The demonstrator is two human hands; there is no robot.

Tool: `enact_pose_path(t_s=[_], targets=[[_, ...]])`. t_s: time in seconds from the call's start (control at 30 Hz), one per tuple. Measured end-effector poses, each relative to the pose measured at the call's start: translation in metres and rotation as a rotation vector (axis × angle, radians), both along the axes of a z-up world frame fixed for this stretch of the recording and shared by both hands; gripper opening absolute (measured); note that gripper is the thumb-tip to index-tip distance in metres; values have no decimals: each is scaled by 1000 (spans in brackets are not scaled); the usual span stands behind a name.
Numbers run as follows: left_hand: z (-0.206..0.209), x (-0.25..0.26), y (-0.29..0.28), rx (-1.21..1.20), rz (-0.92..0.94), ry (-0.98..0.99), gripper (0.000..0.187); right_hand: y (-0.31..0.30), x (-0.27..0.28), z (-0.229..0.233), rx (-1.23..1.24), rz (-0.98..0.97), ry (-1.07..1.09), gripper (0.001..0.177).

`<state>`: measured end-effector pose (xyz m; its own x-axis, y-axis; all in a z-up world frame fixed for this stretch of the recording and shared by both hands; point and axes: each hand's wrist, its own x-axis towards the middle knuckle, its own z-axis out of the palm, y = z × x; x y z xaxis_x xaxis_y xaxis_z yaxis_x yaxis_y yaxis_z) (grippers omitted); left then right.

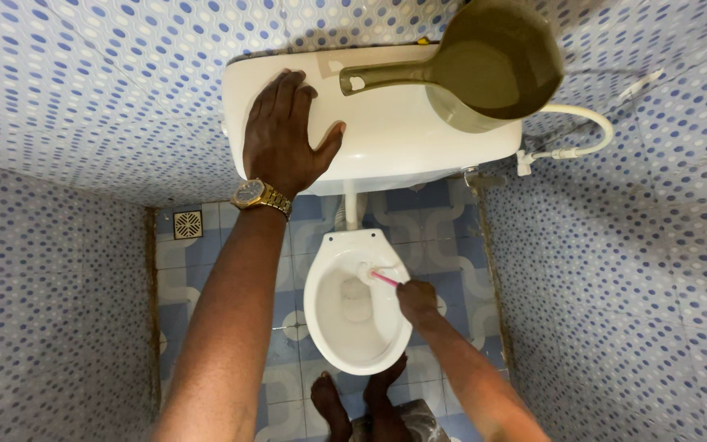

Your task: The person scrubs the inside of a toilet bowl using a pink brush while resting their other hand on the toilet tank.

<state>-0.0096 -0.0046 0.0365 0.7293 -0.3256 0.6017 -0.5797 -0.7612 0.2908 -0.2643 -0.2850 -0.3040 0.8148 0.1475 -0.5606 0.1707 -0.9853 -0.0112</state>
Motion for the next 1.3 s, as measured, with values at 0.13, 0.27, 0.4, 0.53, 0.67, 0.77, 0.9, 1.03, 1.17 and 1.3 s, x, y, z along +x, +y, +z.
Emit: enact_pose_path(t_s=[0.13, 0.27, 0.4, 0.53, 0.67, 0.77, 0.9, 1.03, 1.17, 1.3], targets=[[-1, 1, -1, 21, 1, 2, 50, 27, 10, -2, -25, 4, 58, 27], [-1, 2, 0, 14, -2, 4, 49, -4, -10, 11, -20, -10, 92, 25], [-1, 1, 0, -7, -12, 8, 49, -35, -53, 47, -81, -108, 253, 48], [-2, 2, 1, 10, -5, -18, 50, -27, -118, 69, -101, -229, 479, 58], [-3, 2, 1, -8, -5, -16, 49, 15, -186, 57, 51, -448, 500, 46], [-2, 2, -1, 3, -3, -5, 49, 63, -202, 40, 414, -811, 450, 35], [-2, 1, 0, 4, -6, 1, 48, 124, -177, 33, 976, -1116, 182, 36], [-2, 1, 0, -12, -12, -14, 47, 150, -149, 27, 799, -1381, 433, 43], [-4, 2, -1, -2, -12, -8, 48, 144, -161, 29, 675, -990, 324, 39], [-2, 0, 0, 0, -14, -5, 47, 94, -212, 39, 461, -703, 301, 35]])
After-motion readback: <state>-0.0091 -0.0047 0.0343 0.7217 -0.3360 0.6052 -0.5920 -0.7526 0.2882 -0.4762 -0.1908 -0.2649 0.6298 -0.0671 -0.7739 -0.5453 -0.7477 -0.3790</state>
